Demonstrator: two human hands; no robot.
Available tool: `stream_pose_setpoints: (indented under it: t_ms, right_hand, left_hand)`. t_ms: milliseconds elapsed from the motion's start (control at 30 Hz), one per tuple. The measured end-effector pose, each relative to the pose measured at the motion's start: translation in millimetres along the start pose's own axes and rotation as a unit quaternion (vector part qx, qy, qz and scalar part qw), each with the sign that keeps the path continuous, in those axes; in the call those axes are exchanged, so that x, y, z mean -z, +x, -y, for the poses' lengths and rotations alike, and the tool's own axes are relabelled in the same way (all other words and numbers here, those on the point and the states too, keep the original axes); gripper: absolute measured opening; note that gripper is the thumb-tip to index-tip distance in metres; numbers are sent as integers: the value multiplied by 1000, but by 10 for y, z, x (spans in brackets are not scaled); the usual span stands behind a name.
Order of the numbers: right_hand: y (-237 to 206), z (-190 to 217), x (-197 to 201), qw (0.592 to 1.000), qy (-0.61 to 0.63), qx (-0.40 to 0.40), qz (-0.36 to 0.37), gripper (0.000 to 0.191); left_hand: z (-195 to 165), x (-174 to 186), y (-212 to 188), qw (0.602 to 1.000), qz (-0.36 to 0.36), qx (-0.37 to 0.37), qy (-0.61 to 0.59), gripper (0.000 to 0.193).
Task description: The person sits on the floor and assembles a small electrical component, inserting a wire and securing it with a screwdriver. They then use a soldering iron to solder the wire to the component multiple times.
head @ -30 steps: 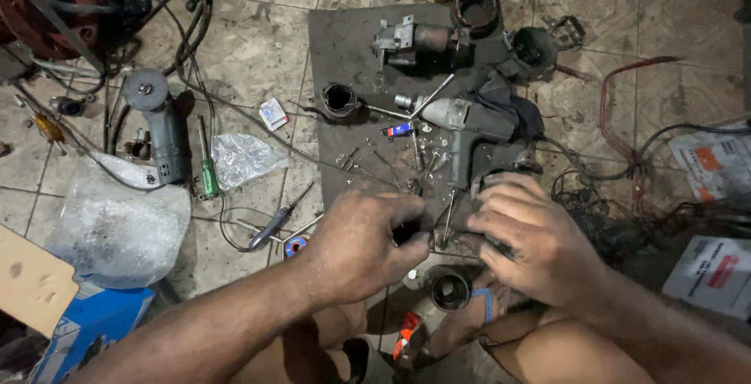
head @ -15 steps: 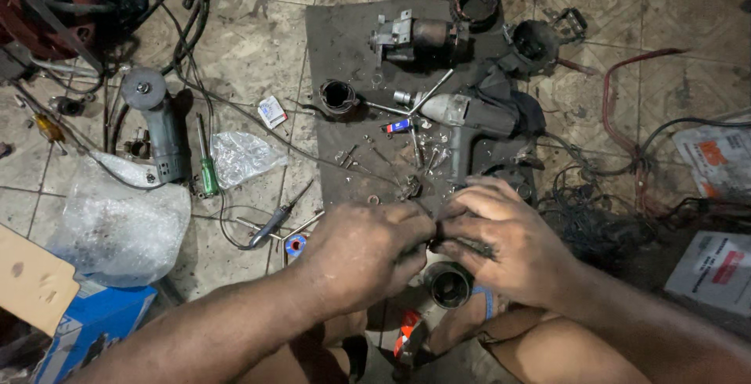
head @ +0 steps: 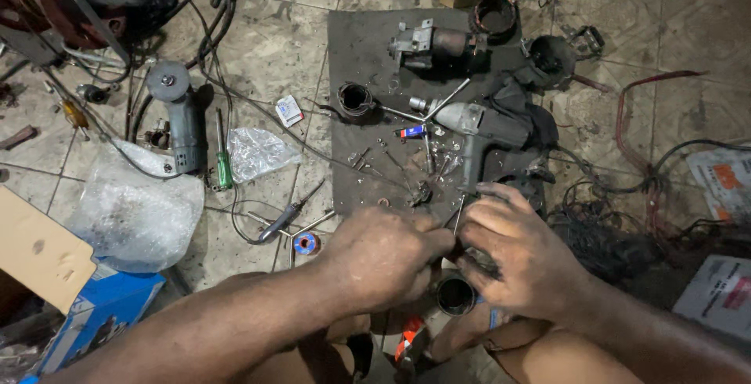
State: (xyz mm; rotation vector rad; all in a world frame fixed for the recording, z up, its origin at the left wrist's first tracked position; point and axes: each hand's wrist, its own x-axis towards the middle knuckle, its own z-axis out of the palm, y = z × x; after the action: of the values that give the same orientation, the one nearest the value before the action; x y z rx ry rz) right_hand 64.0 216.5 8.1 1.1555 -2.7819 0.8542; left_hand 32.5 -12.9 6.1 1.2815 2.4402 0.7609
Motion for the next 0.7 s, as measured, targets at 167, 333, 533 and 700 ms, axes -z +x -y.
stream_pose_setpoints:
  t_ms: [167, 333, 533, 700]
  right_hand:
    - [-17, 7, -18, 1000, 9, -16, 16, 33]
    - [11, 60, -18, 999, 10, -21, 22, 32]
    - [58, 101, 25, 999, 19, -26, -3, 30]
    - [54, 98, 30, 999, 32, -17, -35, 34]
  left_hand:
    - [2, 1, -19, 1000, -17, -9, -8, 29]
    - [-14, 39, -46, 1000, -12, -3, -21, 31]
    - [-52, 50, -22, 998, -18, 30, -55, 34]
    - [-56, 52, -27, 995, -59, 38, -76, 34]
